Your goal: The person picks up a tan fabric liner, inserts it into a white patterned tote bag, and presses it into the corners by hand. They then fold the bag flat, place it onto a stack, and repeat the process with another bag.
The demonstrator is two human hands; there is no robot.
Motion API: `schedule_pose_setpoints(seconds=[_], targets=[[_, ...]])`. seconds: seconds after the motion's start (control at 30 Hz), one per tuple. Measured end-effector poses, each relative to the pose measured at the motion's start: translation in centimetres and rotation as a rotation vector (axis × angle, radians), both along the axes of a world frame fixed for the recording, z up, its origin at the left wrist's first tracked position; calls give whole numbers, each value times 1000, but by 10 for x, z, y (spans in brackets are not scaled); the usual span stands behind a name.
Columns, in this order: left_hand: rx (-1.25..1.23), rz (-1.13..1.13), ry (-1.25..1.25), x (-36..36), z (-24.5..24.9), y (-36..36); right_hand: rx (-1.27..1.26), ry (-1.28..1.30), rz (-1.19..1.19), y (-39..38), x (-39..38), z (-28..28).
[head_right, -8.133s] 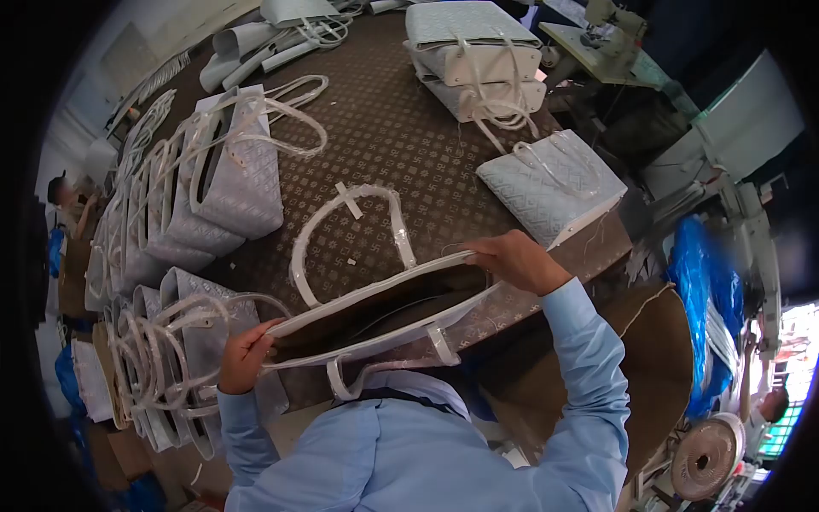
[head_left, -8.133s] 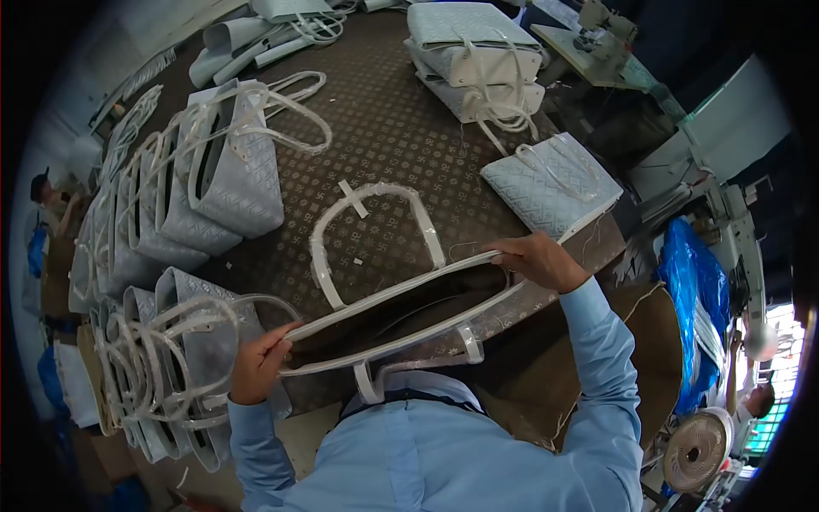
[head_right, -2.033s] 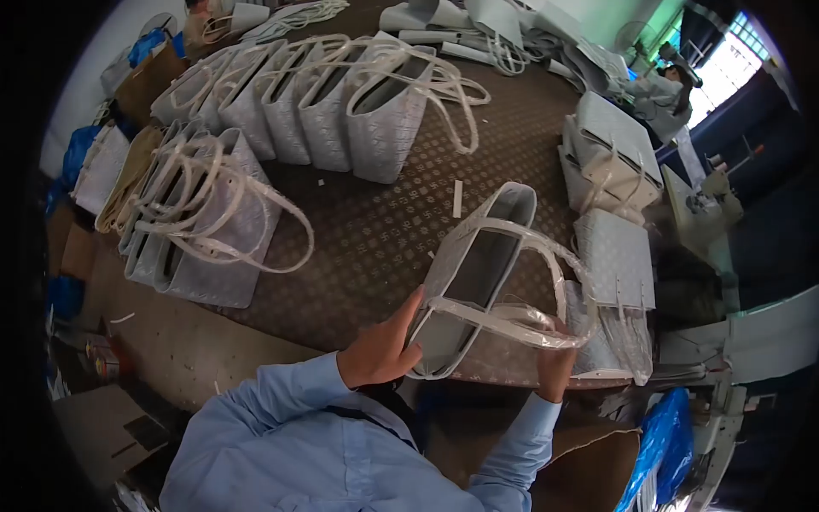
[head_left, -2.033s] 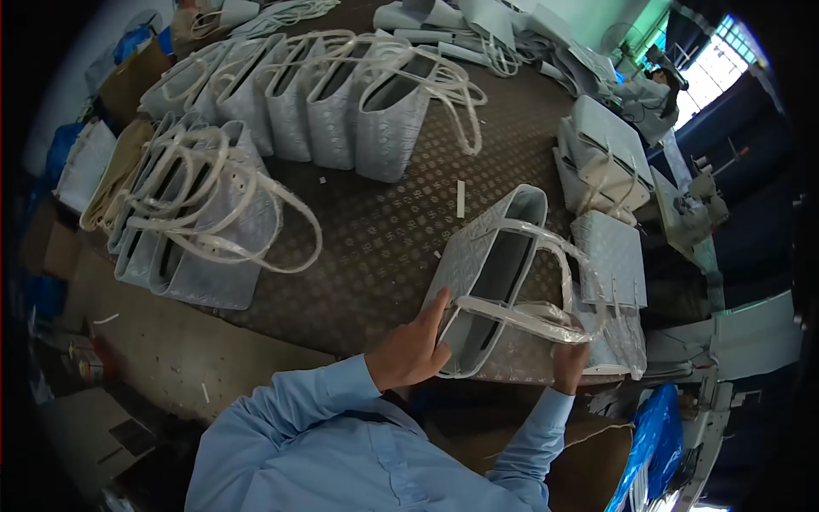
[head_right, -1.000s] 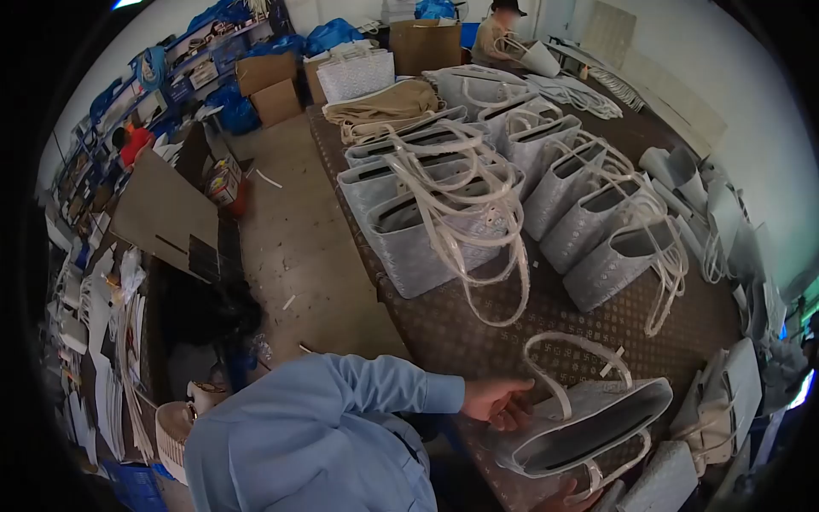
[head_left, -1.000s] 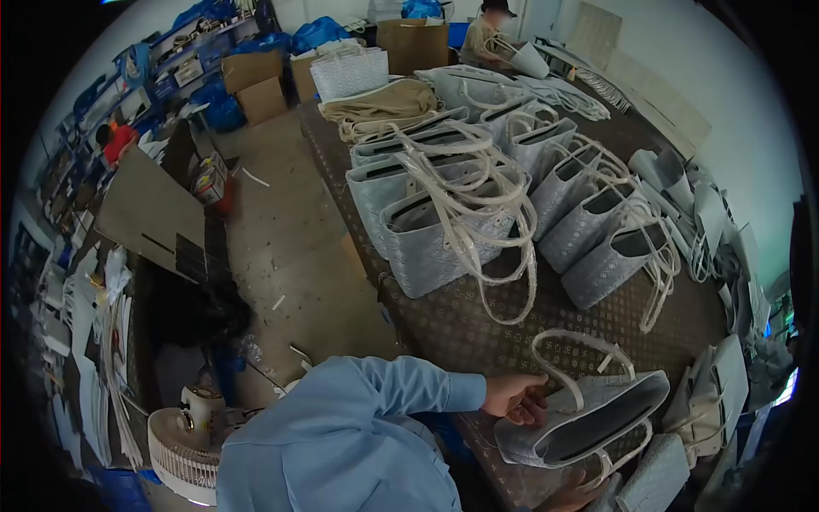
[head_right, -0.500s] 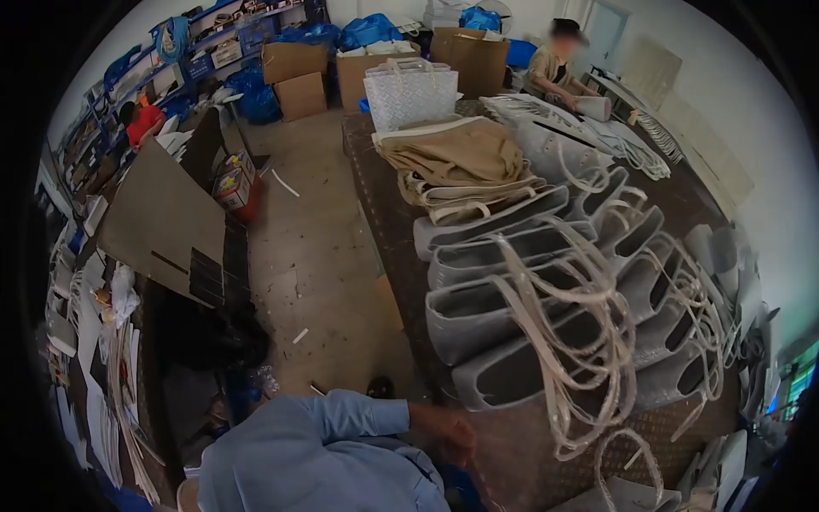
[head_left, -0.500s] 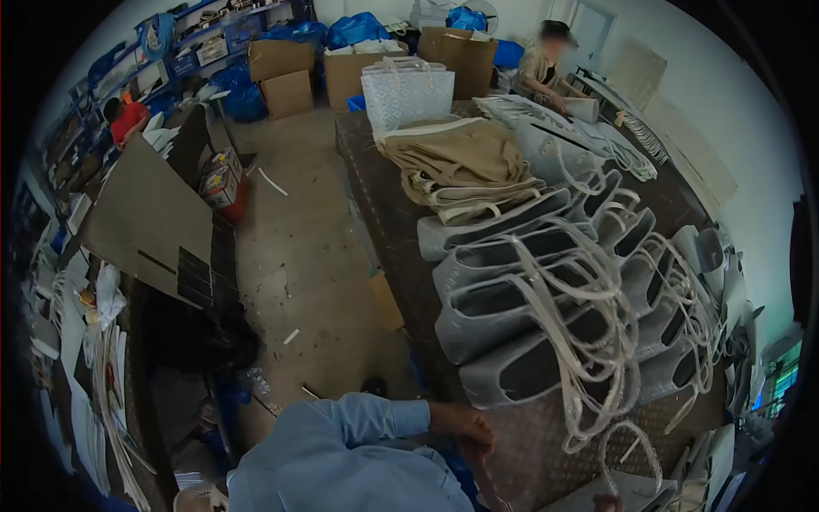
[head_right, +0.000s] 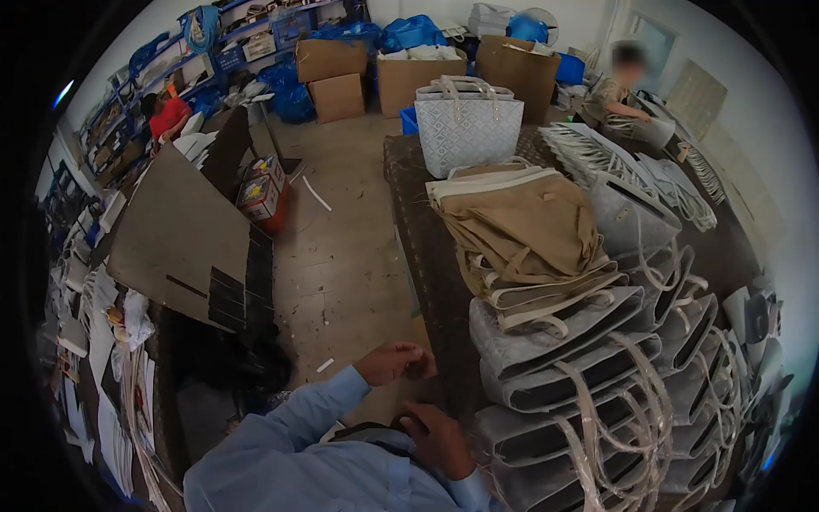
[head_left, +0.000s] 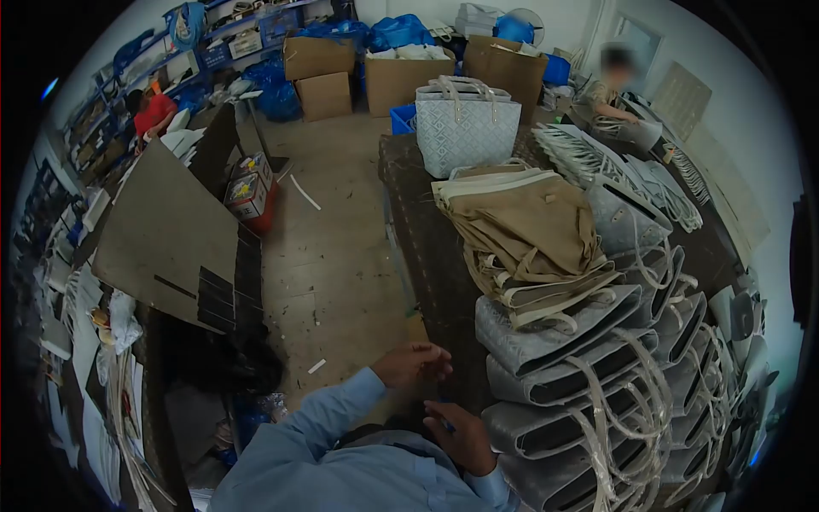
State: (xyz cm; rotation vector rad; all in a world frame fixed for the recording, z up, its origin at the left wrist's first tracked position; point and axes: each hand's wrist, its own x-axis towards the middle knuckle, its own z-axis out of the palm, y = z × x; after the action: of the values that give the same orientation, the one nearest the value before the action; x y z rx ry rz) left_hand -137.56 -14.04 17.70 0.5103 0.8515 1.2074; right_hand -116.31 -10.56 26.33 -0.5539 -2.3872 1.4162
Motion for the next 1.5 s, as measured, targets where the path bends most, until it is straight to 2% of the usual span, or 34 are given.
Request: schedule_pose_setpoints(seconds=[0.03, 0.07, 0.1, 0.17, 0.23, 0.3, 0.37, 0.4, 0.47, 0.53, 0.6, 0.63, 0.7, 0.77, 0.8, 0.83, 0.87, 0.9, 0.97, 1.0, 1.07, 1.1, 1.13, 1.17, 1.2, 1.27, 1.3, 1.33, 1.37, 1.4, 1.47, 1.5], targets=[[-28, 105, 8, -15, -2, 13, -10, -2, 5, 11, -6, -2], [-61, 207, 21, -31, -4, 22, -120, -5, -48, 21, -12, -5], [-75, 200, 32, -51, 6, 32, -231, 1, -109, 29, -25, -9], [-30, 305, 131, -86, 25, 54, -241, 29, -169, 43, -55, -4], [-14, 345, 140, -129, 17, 78, -219, 37, -235, 64, -90, 2], [-4, 382, 139, -167, 7, 109, 218, 85, -308, 81, -137, -10], [15, 443, 294, -197, -2, 142, 505, 149, -432, 111, -194, -24], [-5, 400, 273, -209, -10, 153, 633, 90, -512, 127, -223, -23], [284, 409, 645, -231, -17, 186, 861, -92, -643, 167, -278, -15], [337, 381, 676, -240, 0, 199, 966, -237, -713, 203, -311, -24], [382, 352, 720, -246, 1, 206, 1083, -464, -657, 236, -320, -47], [410, 351, 618, -250, -5, 213, 1089, -485, -676, 246, -319, -41], [429, 331, 491, -248, -15, 221, 1014, -358, -502, 260, -306, -30], [691, 416, 775, -244, -18, 229, 1012, -366, -495, 273, -297, -24], [705, 398, 760, -243, -6, 227, 1014, -343, -471, 282, -293, -18], [595, 333, 1010, -244, 15, 218, 1016, -356, -490, 290, -287, -5], [477, 264, 1258, -245, 27, 213, 786, -257, -667, 296, -281, 18], [494, 254, 1251, -245, 26, 213, 554, -150, -829, 299, -276, 43], [551, 189, 1537, -245, 26, 218, 465, -118, -975, 298, -268, 88], [583, 169, 1530, -245, 33, 224, 438, -144, -1101, 304, -258, 105], [550, -175, 1638, -245, 53, 233, 407, -170, -1264, 319, -229, 121], [584, -199, 1637, -238, 62, 248, 260, 81, -1331, 326, -214, 123], [672, -255, 1528, -224, 75, 272, 116, 339, -1379, 329, -204, 124], [754, -312, 1417, -212, 85, 292, 121, 350, -1413, 330, -198, 125], [789, -338, 1413, -201, 82, 315, 120, 321, -1384, 331, -192, 126], [862, -419, 1747, -167, 58, 365, 150, 303, -1391, 334, -170, 145], [908, -425, 1736, -157, 43, 374, 219, 472, -1422, 334, -156, 163], [811, -463, 1782, -155, 25, 377, 294, 644, -1437, 331, -140, 183], [714, -500, 1834, -156, 17, 381, 379, 652, -1494, 321, -123, 209], [762, -505, 1841, -157, 24, 385, 462, 666, -1556, 303, -106, 237], [671, -654, 1815, -160, 35, 384, 452, 821, -1379, 264, -83, 277], [709, -662, 1813, -161, 33, 385, 443, 880, -1393, 241, -96, 296]])
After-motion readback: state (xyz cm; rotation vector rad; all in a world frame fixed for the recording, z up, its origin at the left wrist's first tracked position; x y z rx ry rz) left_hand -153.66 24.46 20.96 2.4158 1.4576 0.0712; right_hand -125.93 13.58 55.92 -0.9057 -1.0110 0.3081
